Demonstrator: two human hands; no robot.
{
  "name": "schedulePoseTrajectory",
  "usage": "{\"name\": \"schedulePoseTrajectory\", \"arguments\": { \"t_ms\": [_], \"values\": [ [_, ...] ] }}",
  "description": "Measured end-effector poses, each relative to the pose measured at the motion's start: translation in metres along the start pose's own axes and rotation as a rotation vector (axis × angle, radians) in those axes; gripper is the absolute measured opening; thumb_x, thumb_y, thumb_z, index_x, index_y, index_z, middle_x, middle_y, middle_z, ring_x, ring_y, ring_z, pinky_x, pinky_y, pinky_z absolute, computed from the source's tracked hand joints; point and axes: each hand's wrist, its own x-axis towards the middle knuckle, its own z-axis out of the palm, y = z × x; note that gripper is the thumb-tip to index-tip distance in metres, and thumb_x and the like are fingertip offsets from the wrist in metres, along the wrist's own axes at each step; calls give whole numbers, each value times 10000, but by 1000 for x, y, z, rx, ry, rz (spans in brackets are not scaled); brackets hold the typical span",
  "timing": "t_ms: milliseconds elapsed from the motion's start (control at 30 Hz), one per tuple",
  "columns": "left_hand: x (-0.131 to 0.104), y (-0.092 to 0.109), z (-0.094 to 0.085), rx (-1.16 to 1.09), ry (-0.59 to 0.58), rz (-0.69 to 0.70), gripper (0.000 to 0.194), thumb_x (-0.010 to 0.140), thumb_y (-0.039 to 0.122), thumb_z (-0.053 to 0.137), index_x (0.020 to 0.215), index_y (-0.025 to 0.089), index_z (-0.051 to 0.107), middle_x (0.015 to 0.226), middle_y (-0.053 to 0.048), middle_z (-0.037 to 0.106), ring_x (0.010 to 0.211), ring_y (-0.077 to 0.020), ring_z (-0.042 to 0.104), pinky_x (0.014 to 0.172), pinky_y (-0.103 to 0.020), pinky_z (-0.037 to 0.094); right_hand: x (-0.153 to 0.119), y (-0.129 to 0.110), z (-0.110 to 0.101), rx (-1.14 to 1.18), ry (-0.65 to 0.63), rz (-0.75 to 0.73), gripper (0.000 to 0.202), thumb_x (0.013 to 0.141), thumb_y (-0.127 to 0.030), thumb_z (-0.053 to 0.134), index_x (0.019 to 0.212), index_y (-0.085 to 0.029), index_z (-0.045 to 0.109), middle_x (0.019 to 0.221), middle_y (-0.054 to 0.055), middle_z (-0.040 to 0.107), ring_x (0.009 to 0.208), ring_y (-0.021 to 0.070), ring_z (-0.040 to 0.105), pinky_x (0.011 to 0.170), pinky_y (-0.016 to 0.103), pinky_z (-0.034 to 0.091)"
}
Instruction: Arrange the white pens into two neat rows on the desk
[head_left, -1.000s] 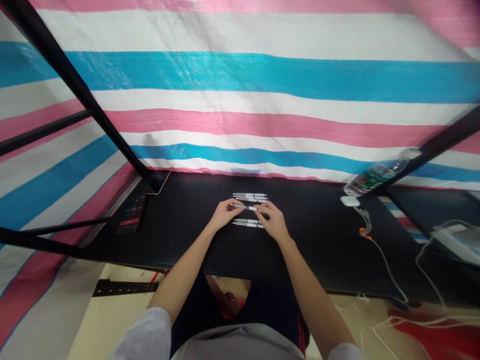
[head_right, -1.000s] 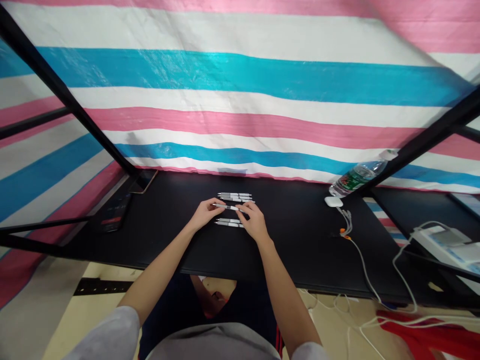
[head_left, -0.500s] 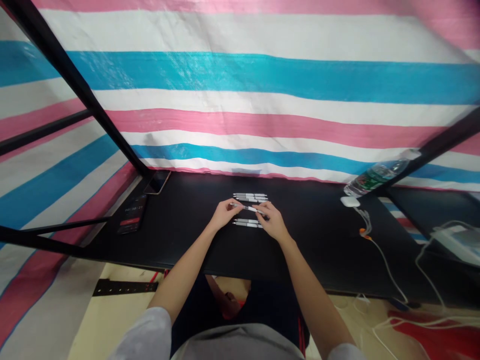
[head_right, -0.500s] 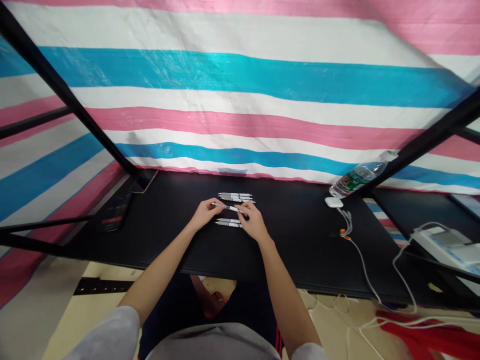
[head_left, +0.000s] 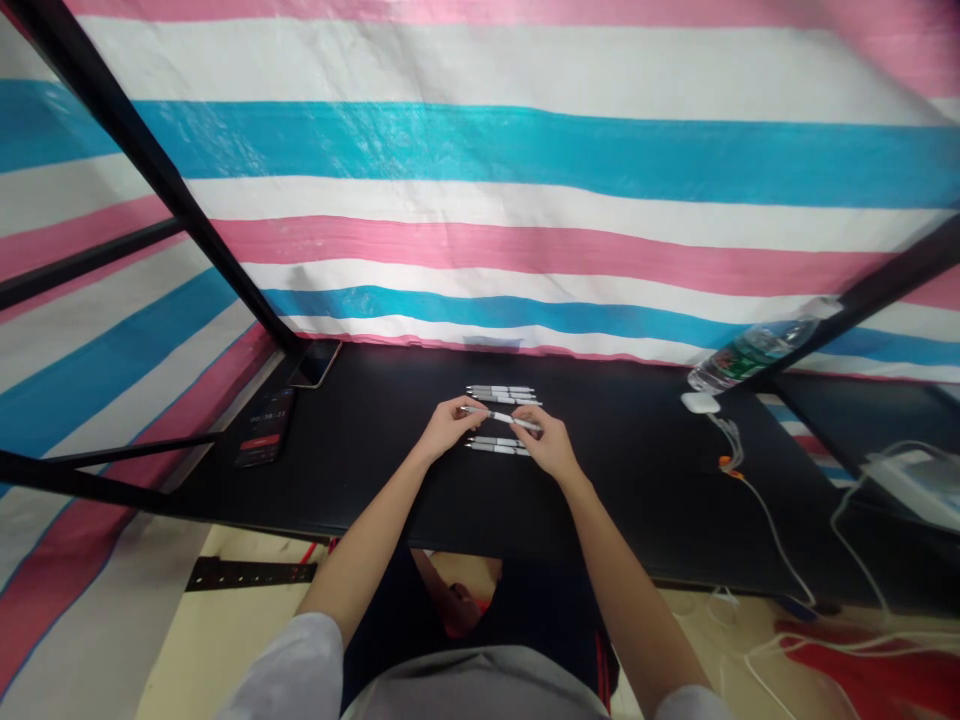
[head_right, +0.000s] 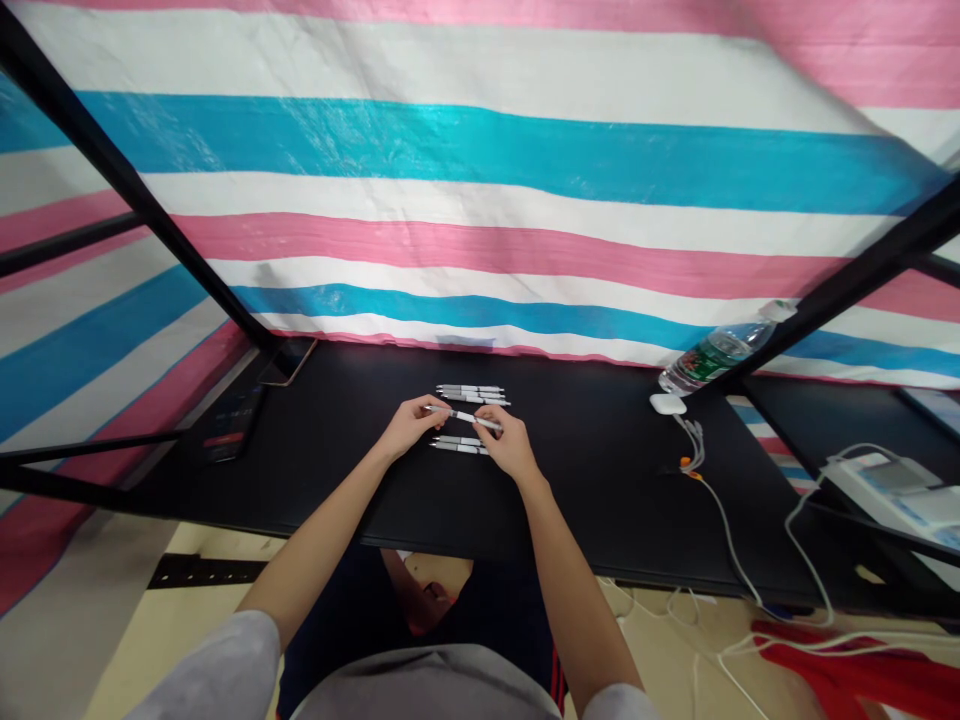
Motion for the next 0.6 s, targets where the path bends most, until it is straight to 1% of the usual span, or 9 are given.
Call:
{"name": "schedulePoseTrajectory", "arguments": {
  "t_ms": [100, 200, 267, 367, 433, 500, 533, 600],
  "values": [
    [0, 0, 0, -20, 0, -10, 345, 730, 439, 731, 888, 134, 706, 632, -9, 605, 583, -112, 531, 550, -229, 408, 1, 1, 0, 62, 39, 47, 222, 808, -396, 648, 862, -192, 718, 833, 53, 711, 746, 193, 658, 650, 287, 530],
    [1, -1, 1, -17, -10, -16, 348, 729, 436, 734, 898, 133, 702, 623, -5, 593, 583, -112, 526, 543, -227, 400, 4, 3, 0, 171, 92, 70, 236, 783, -410, 671, 838, -190, 736, 877, 66, 687, 810, 199, 654, 661, 292, 539],
    [1, -2, 1, -15, -15, -11, 346, 723, 423, 743, 907, 133, 701, 631, -6, 593, 591, -114, 529, 549, -228, 401, 5, 5, -1, 252, 101, 111, 257, 769, -406, 681, 892, -187, 733, 878, 58, 659, 761, 176, 637, 627, 285, 534],
    [1, -2, 1, -30, 6, 3, 336, 709, 404, 756, 905, 137, 697, 682, -17, 619, 601, -111, 534, 563, -232, 406, 8, 8, -2, 375, 88, 176, 338, 758, -403, 679, 1020, -189, 686, 898, 43, 645, 652, 132, 605, 575, 277, 518],
    [1, -1, 1, -45, 27, 15, 325, 701, 393, 761, 892, 139, 693, 746, -29, 646, 608, -106, 539, 581, -236, 416, 8, 9, -3, 453, 87, 185, 346, 747, -410, 688, 1011, -189, 660, 895, 37, 653, 640, 128, 610, 601, 291, 531],
    [2, -2, 0, -58, 35, 21, 315, 695, 379, 766, 884, 138, 689, 778, -34, 656, 613, -102, 542, 591, -236, 419, 8, 9, -3, 510, 87, 189, 324, 733, -418, 708, 950, -185, 651, 827, 26, 662, 640, 136, 622, 627, 302, 542],
    [2, -2, 0, -62, 35, 22, 311, 694, 371, 767, 884, 138, 688, 773, -33, 655, 612, -101, 543, 590, -235, 417, 8, 9, -3, 525, 84, 202, 317, 731, -427, 714, 922, -183, 650, 768, 19, 661, 620, 137, 620, 615, 298, 540],
    [2, -4, 0, -66, 27, 18, 303, 695, 361, 766, 885, 139, 685, 742, -27, 646, 606, -104, 541, 578, -232, 411, 8, 7, -3, 520, 90, 253, 328, 725, -466, 720, 864, -178, 648, 649, 8, 644, 541, 130, 593, 539, 274, 515]
  ]
}}
